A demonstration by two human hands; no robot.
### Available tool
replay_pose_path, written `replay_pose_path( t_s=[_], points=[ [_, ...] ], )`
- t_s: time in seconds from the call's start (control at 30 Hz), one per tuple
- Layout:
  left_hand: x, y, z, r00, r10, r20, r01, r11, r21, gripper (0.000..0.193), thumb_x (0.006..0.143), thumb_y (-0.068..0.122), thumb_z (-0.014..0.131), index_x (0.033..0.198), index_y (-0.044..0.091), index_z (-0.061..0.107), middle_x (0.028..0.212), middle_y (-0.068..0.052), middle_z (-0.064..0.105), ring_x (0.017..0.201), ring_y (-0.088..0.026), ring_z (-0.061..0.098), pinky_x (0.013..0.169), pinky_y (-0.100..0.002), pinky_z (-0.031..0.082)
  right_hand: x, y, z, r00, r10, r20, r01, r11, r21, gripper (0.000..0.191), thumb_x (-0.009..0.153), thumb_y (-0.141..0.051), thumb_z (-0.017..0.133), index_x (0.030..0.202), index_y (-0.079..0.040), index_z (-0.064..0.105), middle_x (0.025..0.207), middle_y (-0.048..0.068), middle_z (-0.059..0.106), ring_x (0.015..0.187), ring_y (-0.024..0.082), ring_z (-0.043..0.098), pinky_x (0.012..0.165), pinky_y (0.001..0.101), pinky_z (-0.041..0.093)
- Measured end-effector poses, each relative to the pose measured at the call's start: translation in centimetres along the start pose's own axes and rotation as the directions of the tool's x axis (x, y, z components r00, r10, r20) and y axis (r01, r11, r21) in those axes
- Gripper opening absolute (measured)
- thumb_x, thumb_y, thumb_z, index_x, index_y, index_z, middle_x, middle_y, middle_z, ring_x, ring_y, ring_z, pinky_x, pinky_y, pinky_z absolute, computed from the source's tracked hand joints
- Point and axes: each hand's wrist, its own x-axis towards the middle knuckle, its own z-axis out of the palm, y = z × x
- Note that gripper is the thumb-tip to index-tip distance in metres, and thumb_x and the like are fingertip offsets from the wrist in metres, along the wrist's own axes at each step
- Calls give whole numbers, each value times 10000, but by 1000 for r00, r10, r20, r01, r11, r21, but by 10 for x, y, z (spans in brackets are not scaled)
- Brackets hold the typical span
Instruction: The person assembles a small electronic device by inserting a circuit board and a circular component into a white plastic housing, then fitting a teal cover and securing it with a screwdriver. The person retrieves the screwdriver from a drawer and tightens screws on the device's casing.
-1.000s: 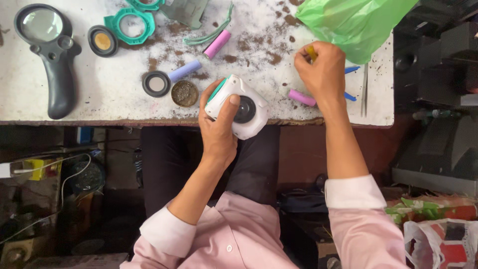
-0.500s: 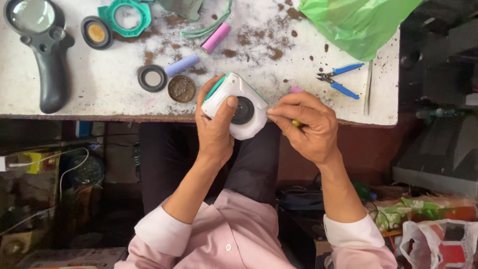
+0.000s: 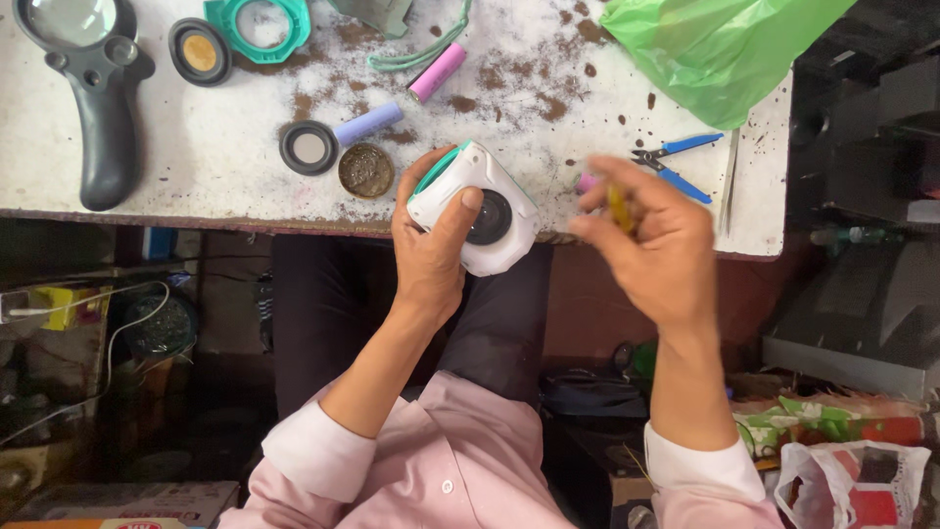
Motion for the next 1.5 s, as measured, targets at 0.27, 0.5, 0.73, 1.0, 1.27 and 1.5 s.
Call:
replay_pose_path(
  t_s=[0.27, 0.5, 0.73, 1.0, 1.27, 1.5],
  points=[
    [-2, 0, -1, 1000, -9, 16, 9, 1000, 6, 645, 888, 184, 849, 1417, 8, 524, 1278, -111, 649, 1178, -180, 631, 1050, -342, 524, -42, -11, 6, 891, -410, -194, 419, 908, 7, 160, 1154, -40, 573, 1278, 4, 482, 1107, 258, 723, 1053, 313, 753, 977, 437, 640],
    [-2, 2, -1, 1000, -12, 12, 11, 1000, 14, 656, 883, 198, 855, 1415, 10, 521, 1283, -111, 643, 1180, -181, 630, 1047, -344, 526, -38, -7, 25, 866, -491, -92, 487, 871, -59, 110, 1138, -47, 520, 1206, -12, 441, 1152, 294, 710, 1066, 367, 751, 959, 461, 646],
    [-2, 1, -1, 1000, -11, 21, 10, 1000, 21, 660, 881, 206, 854, 1414, 3, 523, 1273, -116, 651, 1167, -180, 636, 1040, -341, 529, -31, -12, 30, 869, -495, -19, 489, 862, -134, 97, 1127, -2, 517, 1204, 4, 459, 1197, 279, 709, 1121, 346, 737, 979, 429, 644],
    [-2, 1, 0, 1000, 0, 25, -1, 1000, 30, 648, 885, 199, 846, 1412, 10, 520, 1275, -108, 649, 1166, -172, 635, 1036, -336, 529, -21, -23, 29, 833, -540, 116, 551, 798, -244, 137, 1077, 64, 552, 1206, 33, 518, 1213, 287, 700, 1165, 351, 733, 944, 387, 641],
    [0, 1, 6, 1000, 8, -6, -8, 999, 34, 607, 898, 192, 840, 1387, 0, 537, 1250, -109, 661, 1135, -158, 643, 1001, -317, 544, -15, -13, 32, 707, -696, 128, 684, 626, -376, 251, 1031, 66, 678, 1211, 3, 515, 1143, 235, 718, 1055, 355, 772, 901, 405, 665],
    [5, 2, 16, 997, -17, -79, 22, 998, 60, 552, 905, 163, 816, 1356, -5, 547, 1186, -95, 676, 1047, -123, 656, 922, -283, 559, -10, 2, 30, 657, -751, 66, 650, 520, -555, 399, 1001, -38, 801, 1276, -62, 514, 1107, 158, 724, 968, 300, 772, 790, 374, 629]
  ],
)
